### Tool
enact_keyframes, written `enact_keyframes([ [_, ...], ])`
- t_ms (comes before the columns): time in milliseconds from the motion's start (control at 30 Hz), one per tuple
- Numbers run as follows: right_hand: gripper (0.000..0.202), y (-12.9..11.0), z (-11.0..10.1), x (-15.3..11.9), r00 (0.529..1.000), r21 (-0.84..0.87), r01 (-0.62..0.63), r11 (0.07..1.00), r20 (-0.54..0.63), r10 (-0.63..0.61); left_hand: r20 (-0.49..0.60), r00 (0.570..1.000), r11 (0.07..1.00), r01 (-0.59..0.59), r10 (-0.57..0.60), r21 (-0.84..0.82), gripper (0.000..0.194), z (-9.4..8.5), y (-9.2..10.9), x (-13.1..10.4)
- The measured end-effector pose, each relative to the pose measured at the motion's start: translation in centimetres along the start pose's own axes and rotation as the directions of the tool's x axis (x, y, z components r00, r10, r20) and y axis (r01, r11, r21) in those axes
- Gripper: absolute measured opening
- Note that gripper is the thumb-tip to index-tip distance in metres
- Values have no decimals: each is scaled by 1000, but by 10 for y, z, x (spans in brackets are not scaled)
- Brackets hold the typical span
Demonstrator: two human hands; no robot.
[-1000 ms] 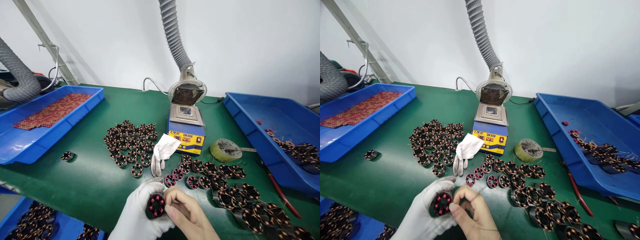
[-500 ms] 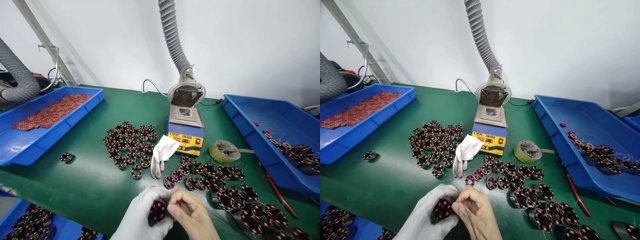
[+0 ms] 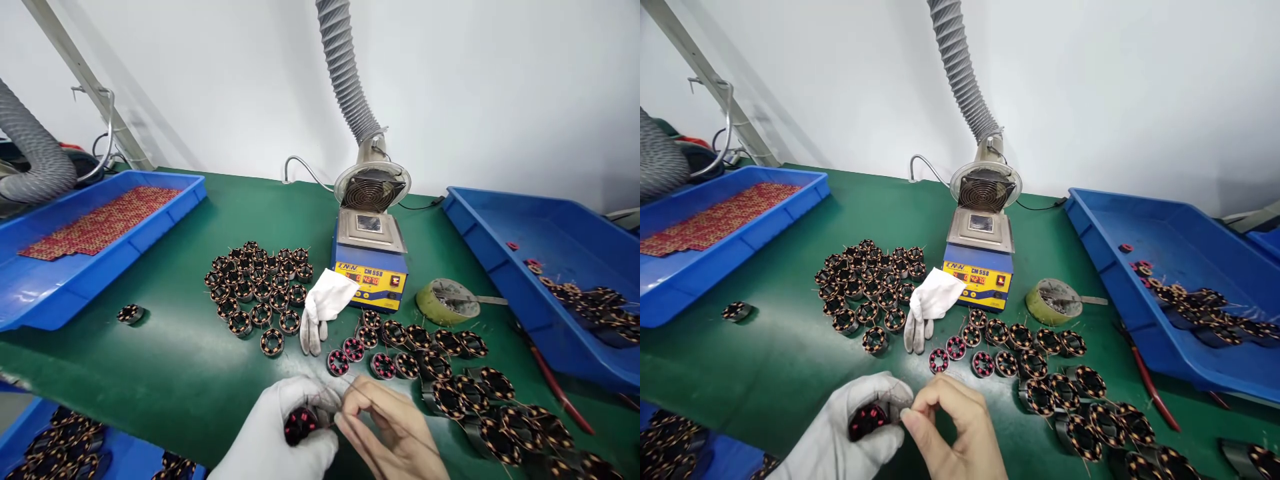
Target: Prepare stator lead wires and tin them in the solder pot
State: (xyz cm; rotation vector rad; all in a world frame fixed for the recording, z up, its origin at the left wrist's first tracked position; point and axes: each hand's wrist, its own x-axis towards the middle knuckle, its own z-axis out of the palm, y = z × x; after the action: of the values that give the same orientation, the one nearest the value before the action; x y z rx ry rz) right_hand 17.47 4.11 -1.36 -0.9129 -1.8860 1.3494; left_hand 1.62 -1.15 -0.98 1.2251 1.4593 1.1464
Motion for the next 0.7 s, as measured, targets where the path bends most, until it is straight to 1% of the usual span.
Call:
enact_keyframes([
  [67,33,0,-1,0,1000,-16,13,1000,5,-13,66,988,985,-144,138,90,13,0,-3,0],
  [133,36,0,-4,-1,1000,-10,1,1000,-9,-1,121,970,962,-226,208,154,14,-1,-6,1],
  [200,36,2,-8,-2,998,31,-69,997,-5,70,146,965,953,-242,217,183,16,-3,-7,1],
  [233,35,2,-11,-3,995,62,-92,994,-35,94,144,966,953,-239,214,186,18,-4,-7,1],
  [267,33,3,-13,-3,992,88,-79,993,-96,88,143,966,952,-241,217,187,20,-5,-7,1],
  [300,30,3,-14,-4,985,93,-36,995,-165,51,134,964,950,-251,228,187,22,-7,-6,1],
  [333,25,3,-14,-5,974,74,38,997,-225,-21,122,964,947,-258,238,191,22,-8,-5,1],
  [367,19,3,-12,-6,958,36,136,990,-260,-122,110,963,945,-264,247,192,21,-8,-4,1],
  [400,12,3,-10,-6,938,-10,228,974,-266,-222,98,962,944,-268,253,193,21,-9,-3,1],
  [433,13,3,-6,-6,921,-49,301,952,-243,-304,94,961,943,-274,260,191,20,-9,-2,1],
  [467,21,4,-2,-6,908,-74,359,930,-204,-366,90,961,943,-275,263,187,19,-8,-1,1],
  [500,27,5,3,-5,885,-91,414,906,-192,-423,87,961,944,-273,261,183,18,-8,-1,1],
  [567,29,9,12,-2,833,-140,489,861,-219,-509,90,961,944,-274,262,182,16,-8,-2,2],
  [633,23,14,19,-1,769,-216,539,814,-268,-580,108,952,933,-303,287,192,14,-8,-4,2],
  [667,20,15,21,-1,752,-248,540,804,-286,-594,115,944,923,-328,310,203,14,-8,-4,2],
  [700,18,16,22,-2,771,-260,509,820,-285,-569,123,935,909,-353,333,221,13,-7,-4,1],
])
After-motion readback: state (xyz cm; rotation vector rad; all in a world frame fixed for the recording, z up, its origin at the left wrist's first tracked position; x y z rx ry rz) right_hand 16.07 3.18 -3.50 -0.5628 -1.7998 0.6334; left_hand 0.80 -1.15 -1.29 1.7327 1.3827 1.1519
